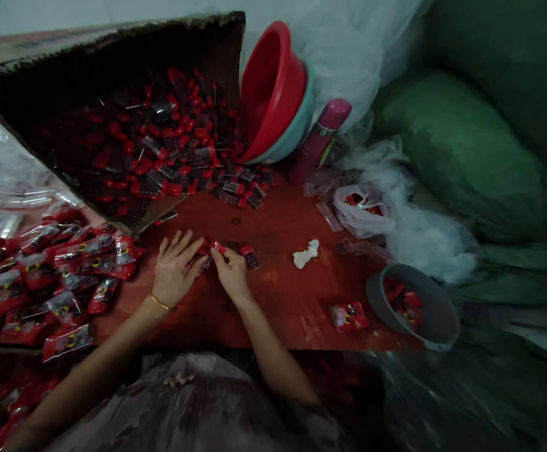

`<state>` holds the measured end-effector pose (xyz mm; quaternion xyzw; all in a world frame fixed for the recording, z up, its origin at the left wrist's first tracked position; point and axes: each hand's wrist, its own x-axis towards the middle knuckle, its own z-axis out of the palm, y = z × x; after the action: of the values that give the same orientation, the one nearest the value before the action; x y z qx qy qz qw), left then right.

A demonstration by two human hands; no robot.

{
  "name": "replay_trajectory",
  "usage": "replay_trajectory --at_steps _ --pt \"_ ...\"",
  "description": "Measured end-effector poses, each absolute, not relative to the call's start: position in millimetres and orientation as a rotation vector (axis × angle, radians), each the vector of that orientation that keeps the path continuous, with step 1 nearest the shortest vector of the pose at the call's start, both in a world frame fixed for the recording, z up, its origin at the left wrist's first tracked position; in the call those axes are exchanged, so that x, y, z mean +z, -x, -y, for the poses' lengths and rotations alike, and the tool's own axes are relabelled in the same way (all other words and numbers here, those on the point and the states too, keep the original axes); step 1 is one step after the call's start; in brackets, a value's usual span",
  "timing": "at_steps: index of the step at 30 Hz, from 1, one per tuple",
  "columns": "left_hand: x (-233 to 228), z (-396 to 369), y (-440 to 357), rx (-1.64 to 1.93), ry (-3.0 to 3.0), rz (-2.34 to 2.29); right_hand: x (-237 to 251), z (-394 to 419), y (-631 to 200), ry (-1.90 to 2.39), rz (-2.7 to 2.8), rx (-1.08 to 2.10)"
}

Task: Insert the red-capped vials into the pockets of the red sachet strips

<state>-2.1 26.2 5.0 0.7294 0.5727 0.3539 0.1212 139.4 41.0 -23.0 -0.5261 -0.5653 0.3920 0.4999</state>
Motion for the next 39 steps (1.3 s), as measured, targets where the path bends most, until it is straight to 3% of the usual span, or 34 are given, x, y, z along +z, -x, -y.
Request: replay_trajectory --at_steps 12,26,34,39 --pt "10 -20 -24 1.016 -0.488 -1.182 -26 -27 -126 1.345 1.329 0.631" --pt "16 -27 -38 1.249 -0.328 -1.124 -21 -23 -140 1.378 1.379 0.680" --pt "13 -37 -23 1.147 -0.292 -1.143 -23 -25 -208 1.948 1.951 0.091" --pt "12 -34 -26 1.104 -0.253 -1.117 -30 -16 -213 1.820 1.923 0.276"
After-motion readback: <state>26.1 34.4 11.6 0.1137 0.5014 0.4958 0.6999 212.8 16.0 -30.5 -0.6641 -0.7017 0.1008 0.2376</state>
